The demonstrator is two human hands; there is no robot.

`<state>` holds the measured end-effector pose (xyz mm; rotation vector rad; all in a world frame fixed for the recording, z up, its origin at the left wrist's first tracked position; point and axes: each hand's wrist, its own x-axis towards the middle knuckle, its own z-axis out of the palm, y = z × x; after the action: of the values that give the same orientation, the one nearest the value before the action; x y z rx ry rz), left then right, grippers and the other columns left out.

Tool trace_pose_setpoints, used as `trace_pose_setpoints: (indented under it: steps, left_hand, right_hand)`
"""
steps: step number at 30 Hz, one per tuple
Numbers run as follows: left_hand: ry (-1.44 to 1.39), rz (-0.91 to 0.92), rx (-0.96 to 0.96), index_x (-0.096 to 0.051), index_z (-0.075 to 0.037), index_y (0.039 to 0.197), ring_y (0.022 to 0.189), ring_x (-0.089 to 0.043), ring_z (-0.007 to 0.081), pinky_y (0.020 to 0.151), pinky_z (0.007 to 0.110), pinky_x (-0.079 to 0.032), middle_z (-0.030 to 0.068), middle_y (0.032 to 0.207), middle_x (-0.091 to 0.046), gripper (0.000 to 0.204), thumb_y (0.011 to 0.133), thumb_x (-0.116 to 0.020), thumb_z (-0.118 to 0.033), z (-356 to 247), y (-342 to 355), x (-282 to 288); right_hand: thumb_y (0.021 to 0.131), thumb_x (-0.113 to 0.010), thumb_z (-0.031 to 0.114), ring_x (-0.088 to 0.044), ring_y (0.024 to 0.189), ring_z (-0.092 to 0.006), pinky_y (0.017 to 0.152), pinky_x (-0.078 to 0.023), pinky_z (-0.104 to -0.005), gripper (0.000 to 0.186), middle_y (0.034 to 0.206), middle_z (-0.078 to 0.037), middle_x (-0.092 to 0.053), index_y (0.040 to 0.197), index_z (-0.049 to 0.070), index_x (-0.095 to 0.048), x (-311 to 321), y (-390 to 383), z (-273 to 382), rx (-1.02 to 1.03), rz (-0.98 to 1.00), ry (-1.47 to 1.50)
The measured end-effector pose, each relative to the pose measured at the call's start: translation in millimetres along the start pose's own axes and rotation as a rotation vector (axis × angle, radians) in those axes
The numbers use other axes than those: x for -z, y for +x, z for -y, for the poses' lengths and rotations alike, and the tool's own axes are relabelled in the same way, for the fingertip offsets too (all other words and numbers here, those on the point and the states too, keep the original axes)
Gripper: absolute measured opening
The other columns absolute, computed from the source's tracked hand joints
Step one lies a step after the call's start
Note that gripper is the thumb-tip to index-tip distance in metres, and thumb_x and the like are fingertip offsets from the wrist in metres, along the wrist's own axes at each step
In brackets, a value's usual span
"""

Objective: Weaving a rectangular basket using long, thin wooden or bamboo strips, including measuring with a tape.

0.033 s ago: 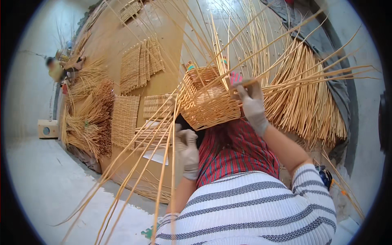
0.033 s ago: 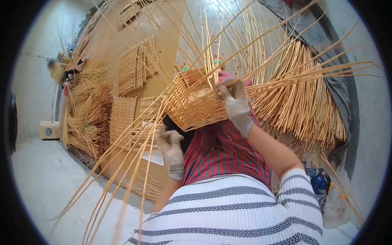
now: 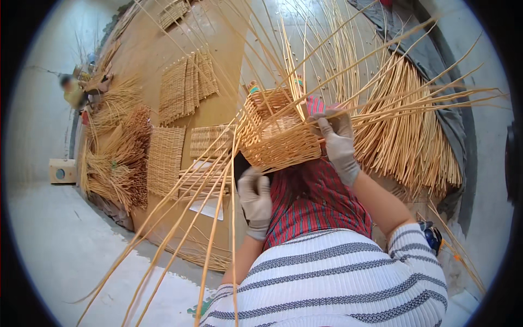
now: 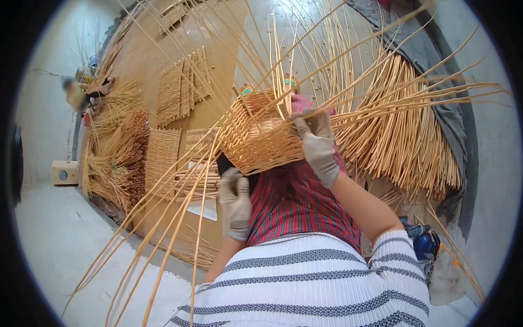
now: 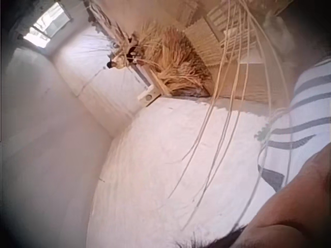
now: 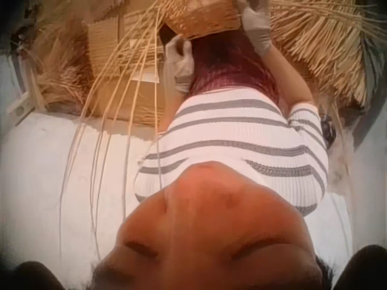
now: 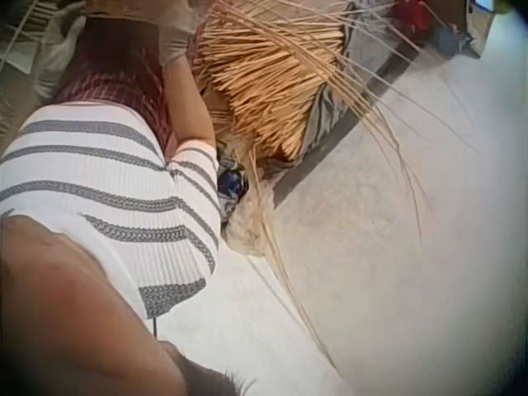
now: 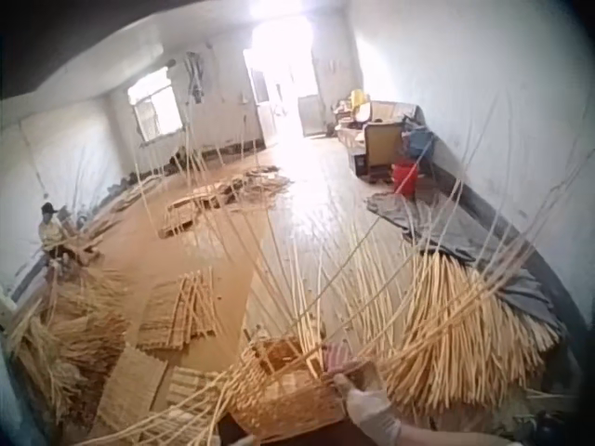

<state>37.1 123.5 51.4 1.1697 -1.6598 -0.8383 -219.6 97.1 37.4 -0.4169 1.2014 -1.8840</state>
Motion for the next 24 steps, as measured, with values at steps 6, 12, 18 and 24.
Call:
trace_pose_setpoints:
  steps: [6, 12, 18, 24]
  left_hand:
    - [0.098, 0.093, 0.111, -0.028, -0.006, 0.168, 0.141, -0.052, 0.0408, 0.12, 0.043, -0.041, 0.0236, 0.166, -0.041, 0.09, 0.093, -0.076, -0.003, 18.5, 72.8, -41.4]
    - [0.347, 0.116, 0.012, -0.012, -0.007, 0.172, 0.158, -0.029, 0.0436, 0.128, 0.044, -0.03, 0.0225, 0.175, -0.025, 0.106, 0.095, -0.079, -0.034, 44.5, 104.3, -54.6]
    - [0.362, 0.12, 0.066, -0.008, -0.009, 0.172, 0.143, -0.051, 0.05, 0.115, 0.048, -0.046, 0.0323, 0.167, -0.036, 0.114, 0.09, -0.084, -0.03, 42.6, 95.9, -55.5]
    - [0.352, 0.081, 0.13, -0.012, -0.005, 0.172, 0.158, -0.034, 0.0441, 0.126, 0.045, -0.034, 0.0311, 0.169, -0.034, 0.113, 0.088, -0.086, -0.025, 29.7, 102.1, -53.6]
  right_hand:
    - [0.105, -0.069, 0.009, -0.077, 0.098, -0.0235, 0.076, -0.069, -0.0381, 0.014, 0.105, -0.01, -0.077, 0.119, 0.009, -0.066, 16.1, -2.1, 7.1, -0.146, -0.015, -0.131]
    - [0.111, -0.06, 0.037, -0.075, 0.093, -0.0244, 0.082, -0.063, -0.0379, 0.04, 0.111, -0.013, -0.074, 0.127, 0.0, -0.062, -28.6, 14.3, 56.2, -0.742, 0.353, -0.234]
    - [0.111, -0.054, 0.022, -0.071, 0.109, -0.026, 0.099, -0.054, -0.0399, 0.03, 0.118, -0.01, -0.073, 0.137, 0.006, -0.058, -154.2, 99.0, 21.5, 0.469, 0.733, -0.248]
    - [0.107, -0.055, 0.035, -0.075, 0.096, -0.0349, 0.086, -0.054, -0.048, 0.032, 0.096, -0.011, -0.08, 0.114, 0.012, -0.076, -279.1, 121.4, 40.4, 0.97, 0.898, -2.232]
